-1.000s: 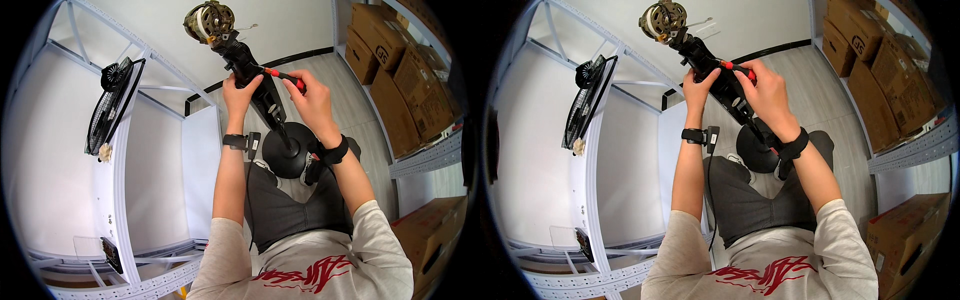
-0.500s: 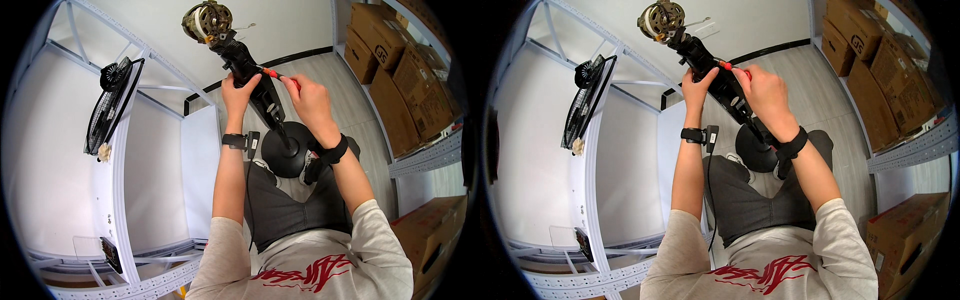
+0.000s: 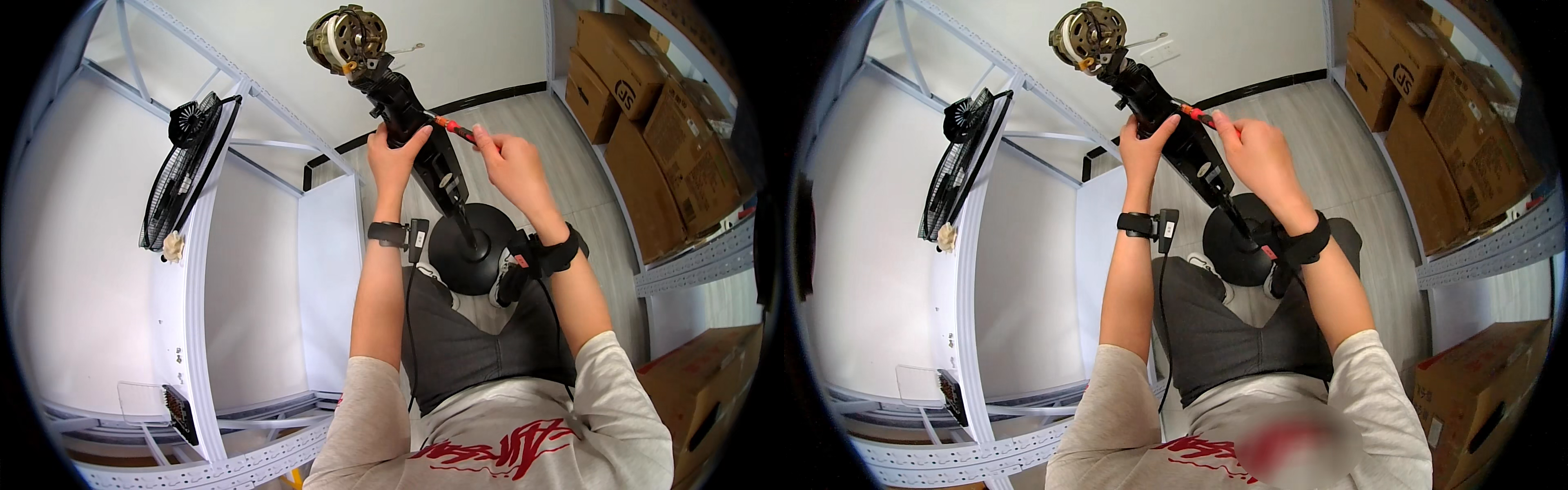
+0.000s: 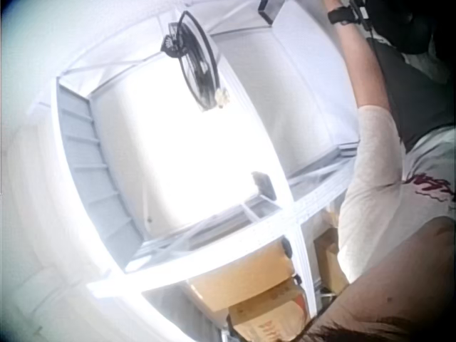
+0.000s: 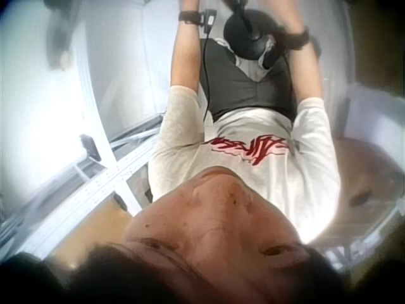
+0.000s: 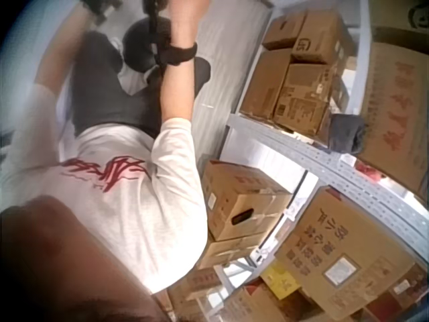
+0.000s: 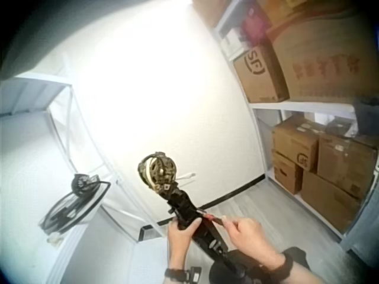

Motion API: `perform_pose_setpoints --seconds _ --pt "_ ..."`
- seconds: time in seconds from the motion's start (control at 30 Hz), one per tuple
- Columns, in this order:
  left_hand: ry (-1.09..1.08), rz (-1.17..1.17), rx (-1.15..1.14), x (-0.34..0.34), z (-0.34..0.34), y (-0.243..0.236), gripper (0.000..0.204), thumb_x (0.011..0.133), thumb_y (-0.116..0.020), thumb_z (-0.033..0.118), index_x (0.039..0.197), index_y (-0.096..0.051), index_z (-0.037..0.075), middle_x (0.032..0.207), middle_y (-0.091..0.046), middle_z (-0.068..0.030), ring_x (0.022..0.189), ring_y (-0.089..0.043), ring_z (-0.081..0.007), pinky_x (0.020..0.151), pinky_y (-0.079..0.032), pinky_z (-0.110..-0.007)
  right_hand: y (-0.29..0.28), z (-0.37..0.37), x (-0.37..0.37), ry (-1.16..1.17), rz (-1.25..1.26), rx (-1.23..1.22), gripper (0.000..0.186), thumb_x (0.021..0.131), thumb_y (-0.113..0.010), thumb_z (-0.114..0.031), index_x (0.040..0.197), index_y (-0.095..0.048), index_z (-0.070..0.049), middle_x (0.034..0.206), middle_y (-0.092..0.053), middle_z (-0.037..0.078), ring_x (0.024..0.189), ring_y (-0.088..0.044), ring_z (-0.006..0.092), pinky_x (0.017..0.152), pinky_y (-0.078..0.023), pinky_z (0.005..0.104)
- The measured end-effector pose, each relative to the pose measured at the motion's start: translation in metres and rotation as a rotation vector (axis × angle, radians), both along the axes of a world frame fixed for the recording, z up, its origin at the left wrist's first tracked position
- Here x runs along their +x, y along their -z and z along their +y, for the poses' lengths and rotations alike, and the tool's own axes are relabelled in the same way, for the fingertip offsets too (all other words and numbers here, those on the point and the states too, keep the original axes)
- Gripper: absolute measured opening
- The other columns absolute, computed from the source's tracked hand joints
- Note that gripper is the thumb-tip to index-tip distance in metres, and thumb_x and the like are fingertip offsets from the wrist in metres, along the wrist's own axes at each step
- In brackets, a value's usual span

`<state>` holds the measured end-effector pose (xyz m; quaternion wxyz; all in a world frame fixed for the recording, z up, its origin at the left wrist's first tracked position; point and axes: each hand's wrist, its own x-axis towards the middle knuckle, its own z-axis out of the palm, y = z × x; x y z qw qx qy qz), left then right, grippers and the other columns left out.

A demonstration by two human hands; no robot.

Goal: The person sits on the floor and uses a screwdriver to tighten screws on a black electronic device, likely a fan motor assembly. They rotate the device to access different screw locations and continue tightening throughout the clip.

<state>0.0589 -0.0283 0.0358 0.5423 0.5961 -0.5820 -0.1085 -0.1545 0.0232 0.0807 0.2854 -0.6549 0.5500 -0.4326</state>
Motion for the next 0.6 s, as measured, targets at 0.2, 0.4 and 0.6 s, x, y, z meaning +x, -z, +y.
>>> perform_pose_setpoints --seconds 0.2,0.4,0.6 --pt "-0.009 -0.009 -0.006 -0.003 0.001 -0.002 0.051 0.07 -0.084 0.036 0.097 -0.064 -0.003 0.094 -0.061 -0.0106 0.083 -0.058 -0.0192 0.076 -0.047 -0.031 -0.002 0.008 0.005 0.099 0.165 -0.56 0.027 0.089 -0.065 -0.027 0.08 -0.066 -0.002 0.057 -0.058 0.016 0.052 -0.053 0.0354 0.055 -0.046 0.0387" --pt "-0.033 -0.019 -0.016 -0.003 0.002 0.0 0.051 0.07 -0.083 0.036 0.097 -0.065 -0.002 0.094 -0.061 -0.0106 0.085 -0.058 -0.0199 0.078 -0.047 -0.032 0.004 0.006 0.007 -0.004 -0.292 -0.224 0.031 0.087 -0.07 -0.031 0.093 -0.068 -0.001 0.06 -0.062 0.008 0.051 -0.06 0.0173 0.049 -0.047 0.0298" --pt "-0.005 0.029 0.026 -0.002 0.002 0.0 0.058 0.067 -0.083 0.042 0.101 -0.065 -0.001 0.096 -0.059 -0.0132 0.09 -0.057 -0.0261 0.081 -0.046 -0.036 0.005 0.006 0.015 -0.021 -0.559 -0.013 0.036 0.09 -0.068 -0.036 0.092 -0.068 0.0 0.057 -0.061 0.005 0.049 -0.058 0.0084 0.047 -0.045 0.0234"
